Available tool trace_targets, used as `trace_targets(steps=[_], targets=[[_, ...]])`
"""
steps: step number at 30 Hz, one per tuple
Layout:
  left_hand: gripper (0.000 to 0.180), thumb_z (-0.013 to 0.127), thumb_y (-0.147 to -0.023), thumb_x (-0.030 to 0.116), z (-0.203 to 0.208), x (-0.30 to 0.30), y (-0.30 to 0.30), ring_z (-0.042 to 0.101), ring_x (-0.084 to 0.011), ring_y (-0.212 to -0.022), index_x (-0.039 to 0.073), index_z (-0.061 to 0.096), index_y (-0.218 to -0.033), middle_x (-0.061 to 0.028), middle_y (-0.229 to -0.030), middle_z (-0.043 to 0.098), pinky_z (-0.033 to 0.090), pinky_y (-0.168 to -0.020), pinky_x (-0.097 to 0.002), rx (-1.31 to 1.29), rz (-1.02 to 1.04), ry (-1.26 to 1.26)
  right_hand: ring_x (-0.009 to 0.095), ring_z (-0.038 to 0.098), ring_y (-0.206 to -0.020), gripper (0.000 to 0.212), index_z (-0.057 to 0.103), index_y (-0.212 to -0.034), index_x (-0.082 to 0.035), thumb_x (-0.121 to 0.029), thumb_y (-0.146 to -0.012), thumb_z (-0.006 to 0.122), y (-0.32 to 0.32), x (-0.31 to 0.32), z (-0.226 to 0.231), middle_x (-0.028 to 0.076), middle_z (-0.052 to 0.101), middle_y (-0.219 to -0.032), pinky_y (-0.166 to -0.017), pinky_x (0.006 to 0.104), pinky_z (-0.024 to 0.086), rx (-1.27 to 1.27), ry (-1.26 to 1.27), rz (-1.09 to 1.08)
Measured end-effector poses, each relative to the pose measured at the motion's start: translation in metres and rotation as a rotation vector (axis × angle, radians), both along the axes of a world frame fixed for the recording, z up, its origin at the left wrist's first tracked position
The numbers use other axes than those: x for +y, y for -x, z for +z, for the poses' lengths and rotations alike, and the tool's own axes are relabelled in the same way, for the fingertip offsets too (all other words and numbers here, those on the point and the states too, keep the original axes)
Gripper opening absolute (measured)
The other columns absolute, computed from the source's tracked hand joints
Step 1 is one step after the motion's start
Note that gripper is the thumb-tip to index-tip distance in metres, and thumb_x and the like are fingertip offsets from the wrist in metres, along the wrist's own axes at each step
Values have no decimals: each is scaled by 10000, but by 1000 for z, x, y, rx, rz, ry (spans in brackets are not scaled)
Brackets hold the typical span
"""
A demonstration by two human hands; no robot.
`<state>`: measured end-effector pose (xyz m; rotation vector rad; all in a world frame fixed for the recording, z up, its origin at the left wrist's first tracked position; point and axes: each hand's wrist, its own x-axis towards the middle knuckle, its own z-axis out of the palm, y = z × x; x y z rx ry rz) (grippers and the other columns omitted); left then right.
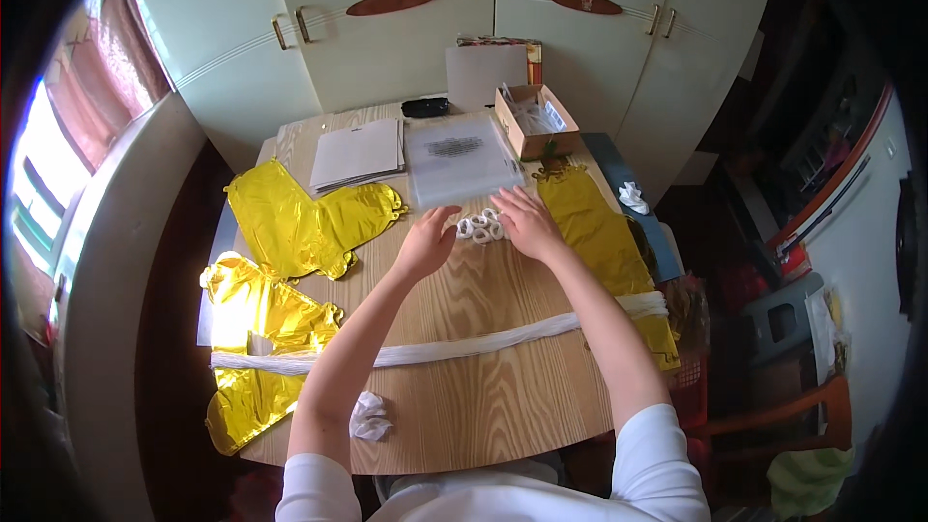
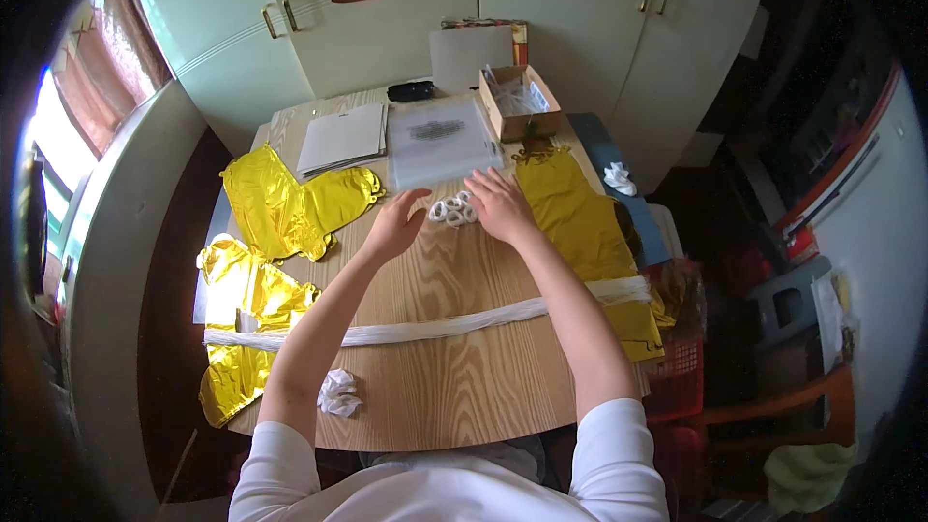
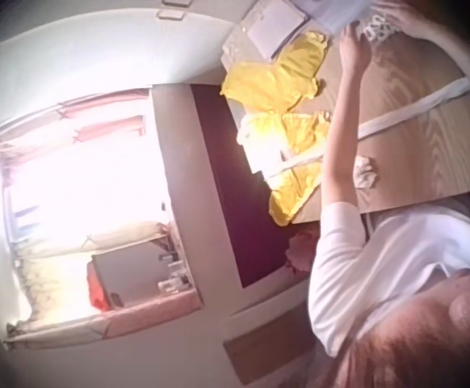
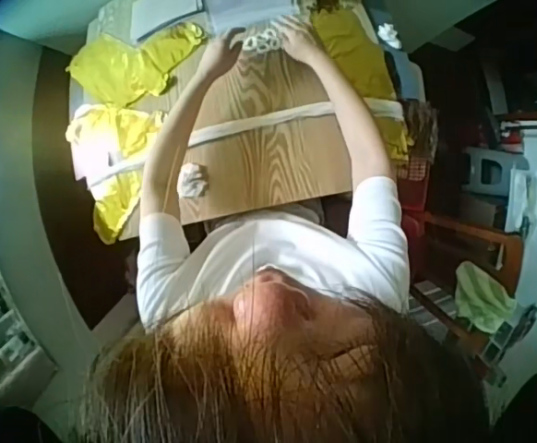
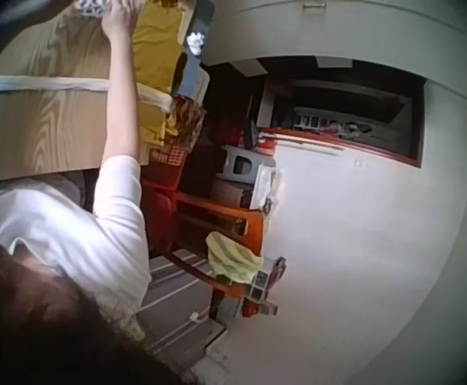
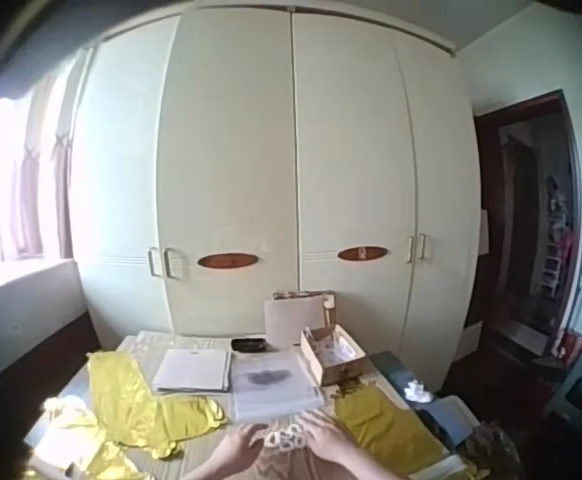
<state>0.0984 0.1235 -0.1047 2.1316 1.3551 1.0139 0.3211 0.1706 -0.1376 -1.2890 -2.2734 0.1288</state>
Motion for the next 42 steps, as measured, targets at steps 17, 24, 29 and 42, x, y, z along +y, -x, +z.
trace_targets(steps=[17, 24, 29, 42], targets=[[205, 583, -820, 117, 45, -83, 52, 588, -257, -791, 70, 598, -1019, -112, -919, 606, 469, -647, -318, -31, -66, -27, 281, 347, -1275, 449, 492, -1256, -119, -396, -906, 440, 47, -21, 31, 101, 428, -1340, -1060, 481, 225, -114, -288, 10], [69, 595, -778, 98, 56, -103, 63, 594, -249, -787, 50, 622, -821, -88, -810, 605, 481, -678, -344, 236, -132, 12, 266, 612, -804, 182, 656, -886, -44, -199, -819, 588, 73, -127, 51, 99, 614, -835, -747, 383, 484, -12, 336, 420], [81, 587, -768, 127, 39, -105, 72, 591, -255, -802, 63, 627, -797, -80, -790, 610, 474, -726, -361, 450, -242, 191, 281, 603, -823, 164, 656, -859, -35, -172, -799, 587, 85, -131, 36, 117, 605, -840, -756, 365, 480, -36, 559, 459], [117, 617, -711, 162, 15, -107, 63, 600, -250, -828, 80, 644, -790, -76, -803, 628, 471, -749, -365, 565, -382, 365, 224, 593, -713, 106, 637, -817, -25, -88, -733, 653, 90, -134, 19, 91, 575, -801, -648, 312, 483, 84, 525, 544]])
